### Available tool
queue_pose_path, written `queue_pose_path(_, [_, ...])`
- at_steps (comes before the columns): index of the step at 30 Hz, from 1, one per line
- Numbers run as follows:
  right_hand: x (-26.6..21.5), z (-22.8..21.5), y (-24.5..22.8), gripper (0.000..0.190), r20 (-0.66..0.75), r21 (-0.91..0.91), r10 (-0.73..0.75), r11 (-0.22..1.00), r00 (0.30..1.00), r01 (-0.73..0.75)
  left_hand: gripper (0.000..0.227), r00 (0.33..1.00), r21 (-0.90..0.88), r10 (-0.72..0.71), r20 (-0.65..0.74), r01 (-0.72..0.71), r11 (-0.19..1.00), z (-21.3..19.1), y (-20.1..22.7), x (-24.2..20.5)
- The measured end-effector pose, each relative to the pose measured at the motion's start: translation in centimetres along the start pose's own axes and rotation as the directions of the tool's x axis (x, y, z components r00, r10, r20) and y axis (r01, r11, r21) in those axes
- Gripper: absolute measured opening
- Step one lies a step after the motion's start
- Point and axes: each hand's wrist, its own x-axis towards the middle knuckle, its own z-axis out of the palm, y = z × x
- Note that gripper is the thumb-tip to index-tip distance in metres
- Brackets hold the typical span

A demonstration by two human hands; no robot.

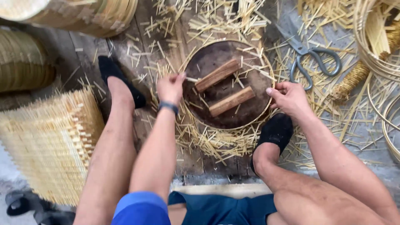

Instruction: Assembling and trimming round bamboo lids or tray bases using woven strips and scissors.

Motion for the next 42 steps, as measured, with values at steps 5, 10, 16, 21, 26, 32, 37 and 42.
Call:
queue_pose_path(5, [0.3, 0.9, 2.5, 0.024, 0.033, 0.142, -0.007, 0.990, 0.999, 0.002, 0.038, 0.906, -0.333, -0.368, 0.208, 0.420, 0.844, 1.0, -9.2, -6.1])
queue_pose_path(10, [0.1, 1.0, 2.2, 0.017, -0.011, 0.251, -0.020, 0.968, 1.000, 0.022, 0.024, 0.803, -0.565, -0.479, 0.356, 0.593, 0.574, 2.0, -7.4, -7.3])
queue_pose_path(16, [1.5, -1.0, 1.1, 0.016, -0.207, 0.100, -0.094, 0.988, 0.974, 0.117, 0.020, 0.793, -0.651, -0.521, 0.317, 0.581, 0.489, 4.3, -4.1, -11.5])
queue_pose_path(21, [2.9, 0.0, 2.2, 0.019, 0.052, 0.280, 0.021, 0.959, 0.998, -0.035, 0.016, 0.718, -0.672, -0.416, 0.557, 0.685, 0.282, 10.1, -4.6, -16.7])
queue_pose_path(26, [2.2, 0.7, 1.6, 0.016, -0.067, 0.279, 0.070, 0.959, 0.995, -0.048, 0.012, 0.735, -0.730, -0.528, 0.425, 0.624, 0.280, 11.2, -3.5, -17.8])
queue_pose_path(32, [1.6, 0.2, 0.5, 0.025, -0.119, 0.079, -0.149, 0.984, 0.982, 0.159, 0.022, 0.784, -0.773, -0.483, 0.390, 0.564, 0.291, 10.6, -3.2, -17.5])
queue_pose_path(37, [-5.7, 2.0, -12.9, 0.070, -0.112, -0.470, -0.883, 0.451, 0.456, 0.759, 0.023, 0.707, -0.715, -0.387, 0.592, 0.682, 0.152, 6.2, -0.5, -18.2])
queue_pose_path(42, [-5.0, 5.7, -16.8, 0.043, 0.474, -0.349, -0.724, 0.368, 0.501, 0.862, 0.034, 0.996, -0.714, -0.084, -0.022, 0.043, 0.699, -1.3, 7.1, -19.5])
